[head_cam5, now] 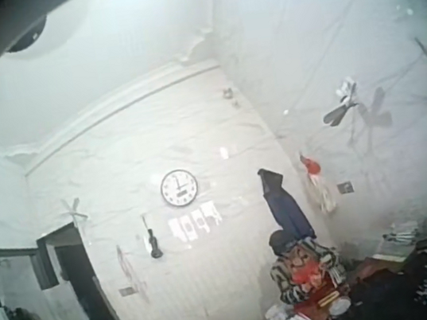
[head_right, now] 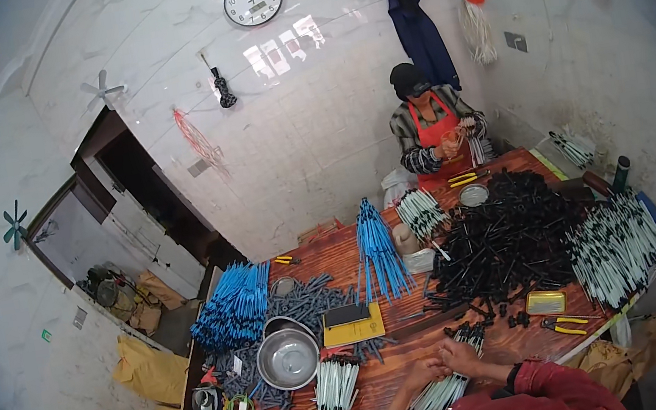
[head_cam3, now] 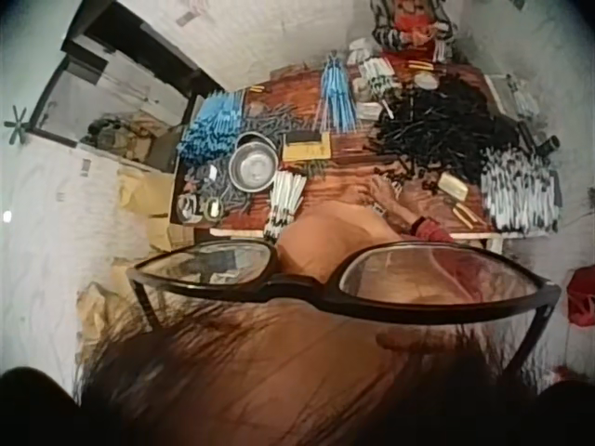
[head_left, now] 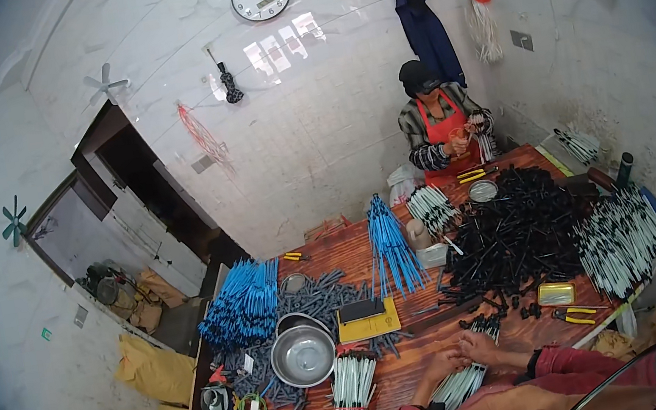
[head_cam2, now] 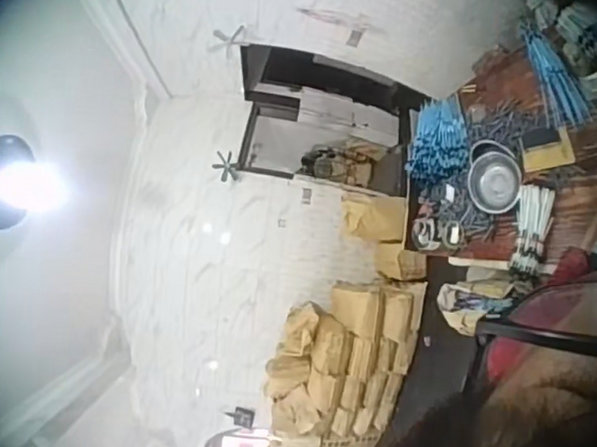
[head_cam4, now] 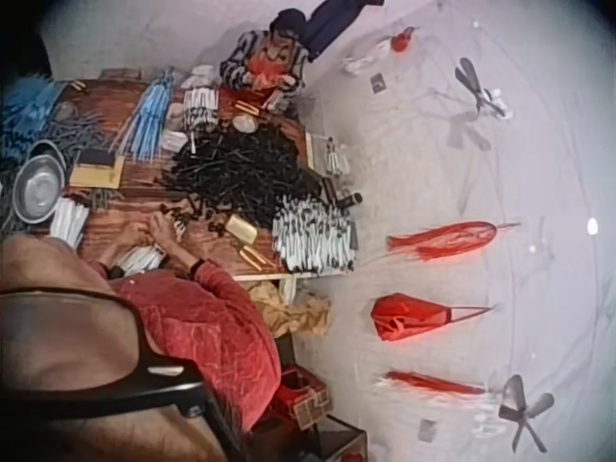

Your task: Assembling wiring harnesses by grouping wires and sliding them into protective sleeves.

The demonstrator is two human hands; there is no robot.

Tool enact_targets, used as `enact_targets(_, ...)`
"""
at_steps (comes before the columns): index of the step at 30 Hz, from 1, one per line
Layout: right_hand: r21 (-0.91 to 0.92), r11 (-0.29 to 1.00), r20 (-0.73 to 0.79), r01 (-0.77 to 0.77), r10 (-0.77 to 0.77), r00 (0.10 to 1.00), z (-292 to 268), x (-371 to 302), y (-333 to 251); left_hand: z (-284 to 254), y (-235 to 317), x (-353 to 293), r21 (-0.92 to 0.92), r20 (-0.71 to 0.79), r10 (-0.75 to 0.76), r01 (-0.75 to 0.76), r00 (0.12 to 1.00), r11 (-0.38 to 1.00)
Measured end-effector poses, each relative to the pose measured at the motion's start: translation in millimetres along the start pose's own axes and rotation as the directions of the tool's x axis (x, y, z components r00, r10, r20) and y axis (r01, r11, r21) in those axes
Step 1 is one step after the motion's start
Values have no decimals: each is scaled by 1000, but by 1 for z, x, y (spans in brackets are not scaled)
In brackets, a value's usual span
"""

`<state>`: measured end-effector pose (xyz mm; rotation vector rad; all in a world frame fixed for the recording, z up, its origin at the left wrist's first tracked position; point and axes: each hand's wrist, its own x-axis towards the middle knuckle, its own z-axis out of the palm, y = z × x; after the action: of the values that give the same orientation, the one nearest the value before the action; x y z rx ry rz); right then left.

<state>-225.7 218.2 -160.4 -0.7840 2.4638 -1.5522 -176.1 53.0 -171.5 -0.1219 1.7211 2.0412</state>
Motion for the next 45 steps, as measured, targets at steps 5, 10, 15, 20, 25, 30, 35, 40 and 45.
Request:
enact_targets(5,7,990,31,-141,141,990,3,8,-12,-25,-30,19,237,24,-23,16,999,971)
enact_targets(10,93,975,207,-203,181,961,-1,18,-14,-21,-32,20,200,70,94,-106,993,974)
enact_targets(15,108,994,364,-12,-28,931,-30,25,5,-3,-4,1,264,-18,48,-42,999,964)
enact_targets(20,-246,906,600,343,-136,789,-50,13,-9,2,-8,-2,166,13,40,-41,999,985)
enact_targets(25,-243,879,572,410,-211,792,-17,6,52,6,-15,-12,303,60,163,-173,985,937)
enact_targets(30,-249,948,504,196,-45,863,-49,21,-61,6,15,-19,230,14,244,-240,970,943)
enact_targets(35,-388,821,523,419,-178,833,-49,21,-26,-3,5,-3,223,-9,167,-160,986,962)
enact_targets(40,-466,857,383,220,-29,923,-53,27,-2,-9,-5,-2,-20,-25,65,-66,998,998)
enact_targets(45,-249,951,377,185,-80,923,-62,22,-13,-5,-5,-7,1,-1,25,-25,1000,1000)
